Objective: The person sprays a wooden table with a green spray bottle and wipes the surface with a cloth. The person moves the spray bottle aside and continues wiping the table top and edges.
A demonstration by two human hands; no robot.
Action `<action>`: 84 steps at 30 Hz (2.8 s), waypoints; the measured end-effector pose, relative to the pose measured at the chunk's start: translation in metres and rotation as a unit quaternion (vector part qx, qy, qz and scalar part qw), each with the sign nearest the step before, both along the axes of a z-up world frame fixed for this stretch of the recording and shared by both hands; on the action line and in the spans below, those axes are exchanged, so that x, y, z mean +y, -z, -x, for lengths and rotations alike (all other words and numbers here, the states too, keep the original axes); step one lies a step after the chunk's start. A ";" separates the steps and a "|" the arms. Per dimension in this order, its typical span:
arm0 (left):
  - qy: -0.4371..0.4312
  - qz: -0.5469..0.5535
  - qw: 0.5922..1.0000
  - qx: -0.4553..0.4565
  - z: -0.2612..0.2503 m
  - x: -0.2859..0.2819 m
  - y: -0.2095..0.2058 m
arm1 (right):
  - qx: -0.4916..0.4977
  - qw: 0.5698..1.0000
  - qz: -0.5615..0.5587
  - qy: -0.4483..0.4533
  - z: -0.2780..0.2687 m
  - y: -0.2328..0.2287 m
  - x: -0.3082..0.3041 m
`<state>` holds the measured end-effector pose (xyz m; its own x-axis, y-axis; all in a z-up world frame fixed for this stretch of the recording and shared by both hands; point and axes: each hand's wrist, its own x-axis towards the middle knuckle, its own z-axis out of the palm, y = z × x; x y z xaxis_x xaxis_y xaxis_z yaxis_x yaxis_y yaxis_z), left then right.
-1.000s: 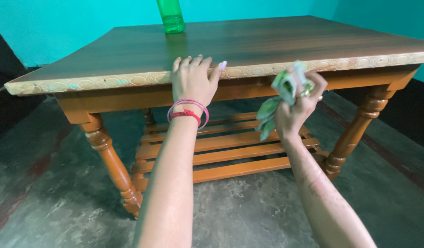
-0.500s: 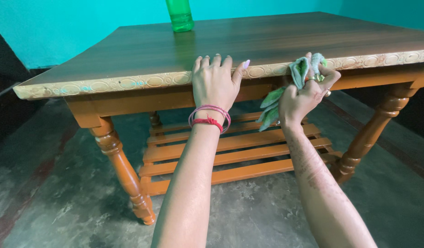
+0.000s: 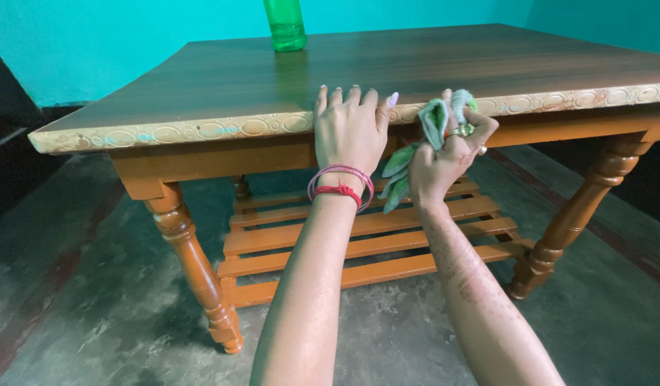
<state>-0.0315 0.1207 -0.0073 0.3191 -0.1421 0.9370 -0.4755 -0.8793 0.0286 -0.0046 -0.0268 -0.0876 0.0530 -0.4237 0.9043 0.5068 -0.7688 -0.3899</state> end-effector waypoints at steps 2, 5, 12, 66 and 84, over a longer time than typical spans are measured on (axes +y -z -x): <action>0.036 0.008 0.999 -0.023 -0.002 0.002 0.002 | -0.002 1.000 0.017 -0.001 -0.002 0.003 0.004; 0.087 -0.010 0.996 -0.019 -0.006 0.011 0.004 | -0.010 0.999 0.038 -0.031 -0.003 0.002 0.017; -0.113 -0.055 0.990 -0.067 0.001 0.092 0.000 | 0.101 0.972 0.186 -0.101 0.030 0.014 0.046; -0.115 -0.010 0.990 0.081 0.018 0.149 0.004 | -0.037 0.977 0.196 -0.070 0.068 -0.019 0.046; -0.051 0.017 0.998 -0.039 0.020 0.152 0.012 | -0.055 0.967 0.001 -0.250 0.048 -0.045 0.095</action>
<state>-0.0511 0.2731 -0.0191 0.2567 -0.0796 0.9632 -0.3848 -0.9226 0.0263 -0.0521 0.0681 -0.0424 0.1530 -0.3684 0.9170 0.8535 -0.4185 -0.3105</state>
